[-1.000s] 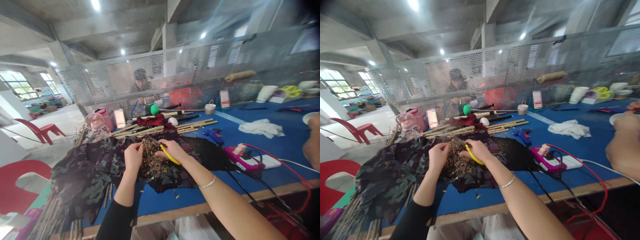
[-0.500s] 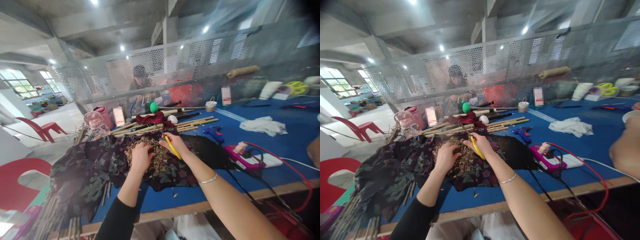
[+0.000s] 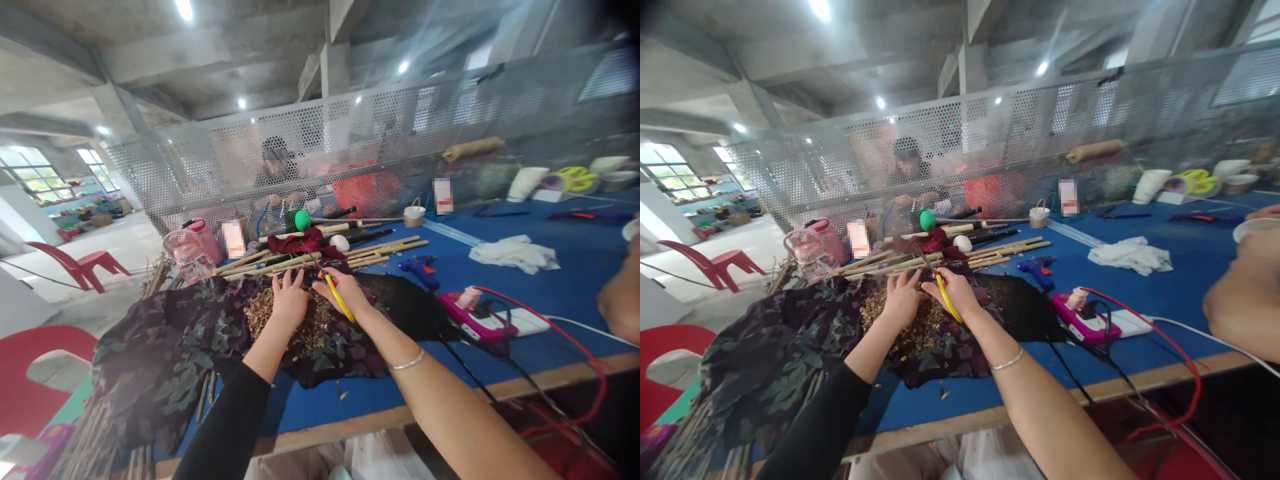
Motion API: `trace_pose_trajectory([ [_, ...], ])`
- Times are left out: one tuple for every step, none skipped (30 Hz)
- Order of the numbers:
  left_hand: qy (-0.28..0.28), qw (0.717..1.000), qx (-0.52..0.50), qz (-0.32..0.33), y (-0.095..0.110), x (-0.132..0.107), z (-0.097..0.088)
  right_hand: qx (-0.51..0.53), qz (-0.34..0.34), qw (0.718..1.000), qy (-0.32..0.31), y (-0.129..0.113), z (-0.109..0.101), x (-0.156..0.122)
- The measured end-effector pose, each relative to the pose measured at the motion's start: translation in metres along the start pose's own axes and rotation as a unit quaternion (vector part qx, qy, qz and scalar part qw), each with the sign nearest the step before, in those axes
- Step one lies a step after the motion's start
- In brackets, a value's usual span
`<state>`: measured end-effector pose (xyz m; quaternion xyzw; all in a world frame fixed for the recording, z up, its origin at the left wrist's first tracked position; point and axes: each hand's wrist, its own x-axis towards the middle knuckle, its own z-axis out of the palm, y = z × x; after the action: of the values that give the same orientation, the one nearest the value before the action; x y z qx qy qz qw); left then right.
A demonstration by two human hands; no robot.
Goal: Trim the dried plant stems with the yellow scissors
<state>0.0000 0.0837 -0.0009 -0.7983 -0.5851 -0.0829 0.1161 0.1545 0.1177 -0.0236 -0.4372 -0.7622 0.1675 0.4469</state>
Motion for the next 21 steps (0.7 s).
trace_pose_trajectory([
  [-0.01, 1.0, 0.006, 0.003, -0.001, 0.002, 0.0, 0.0, 0.0, 1.0, 0.005, 0.0, 0.0, 0.0],
  [-0.018, 1.0, 0.011, 0.006, -0.002, 0.004, 0.0, -0.001, -0.001, 1.0, 0.01, -0.001, 0.0, 0.0],
  [-0.024, 1.0, 0.015, 0.008, -0.003, 0.006, -0.001, -0.003, -0.002, 1.0, 0.014, -0.001, 0.0, -0.001],
  [-0.03, 0.999, 0.018, 0.01, -0.003, 0.008, -0.001, -0.005, -0.003, 1.0, 0.019, -0.001, 0.001, -0.001],
  [-0.035, 0.999, 0.019, 0.012, -0.004, 0.01, -0.001, -0.007, -0.003, 1.0, 0.022, -0.001, 0.001, -0.001],
  [-0.039, 0.999, 0.018, 0.014, -0.004, 0.012, -0.001, -0.007, -0.002, 1.0, 0.022, -0.001, 0.001, -0.001],
  [-0.04, 0.999, 0.015, 0.015, -0.004, 0.014, 0.0, -0.005, -0.001, 1.0, 0.021, -0.001, 0.001, -0.001],
  [-0.036, 0.999, 0.008, 0.016, -0.005, 0.016, 0.0, -0.002, 0.001, 1.0, 0.018, -0.001, 0.001, -0.001],
  [-0.027, 0.999, -0.003, 0.017, -0.005, 0.016, 0.001, 0.0, 0.003, 1.0, 0.015, -0.001, 0.001, -0.001],
  [-0.014, 1.0, -0.02, 0.017, -0.007, 0.016, 0.001, 0.002, 0.004, 1.0, 0.012, -0.001, 0.001, -0.001],
  [0.003, 0.999, -0.045, 0.015, -0.009, 0.014, 0.0, 0.003, 0.006, 1.0, 0.007, -0.001, 0.0, -0.001],
  [0.025, 0.997, -0.078, 0.01, -0.012, 0.01, -0.001, 0.003, 0.007, 1.0, 0.003, -0.002, 0.0, -0.001],
  [0.049, 0.992, -0.118, 0.0, -0.015, 0.006, -0.002, 0.001, 0.007, 1.0, -0.003, -0.003, 0.0, -0.001],
  [0.077, 0.983, -0.163, -0.02, -0.018, 0.0, -0.003, -0.002, 0.008, 1.0, -0.008, -0.004, 0.0, -0.001],
  [0.109, 0.97, -0.211, -0.052, -0.022, -0.005, -0.004, -0.007, 0.009, 1.0, -0.014, -0.005, 0.0, -0.002],
  [0.141, 0.95, -0.263, -0.093, -0.025, -0.011, -0.004, -0.013, 0.012, 1.0, -0.018, -0.007, 0.0, -0.002],
  [0.169, 0.923, -0.315, -0.141, -0.028, -0.017, -0.003, -0.02, 0.016, 0.999, -0.023, -0.009, 0.001, -0.003],
  [0.19, 0.891, -0.366, -0.19, -0.03, -0.022, -0.001, -0.028, 0.02, 0.999, -0.028, -0.011, 0.002, -0.004],
  [0.203, 0.854, -0.419, -0.232, -0.032, -0.025, 0.001, -0.037, 0.024, 0.998, -0.034, -0.013, 0.003, -0.005],
  [0.208, 0.815, -0.471, -0.265, -0.032, -0.028, 0.004, -0.046, 0.025, 0.998, -0.041, -0.016, 0.005, -0.006],
  [0.208, 0.776, -0.522, -0.287, -0.032, -0.029, 0.007, -0.055, 0.024, 0.997, -0.05, -0.018, 0.006, -0.008],
])
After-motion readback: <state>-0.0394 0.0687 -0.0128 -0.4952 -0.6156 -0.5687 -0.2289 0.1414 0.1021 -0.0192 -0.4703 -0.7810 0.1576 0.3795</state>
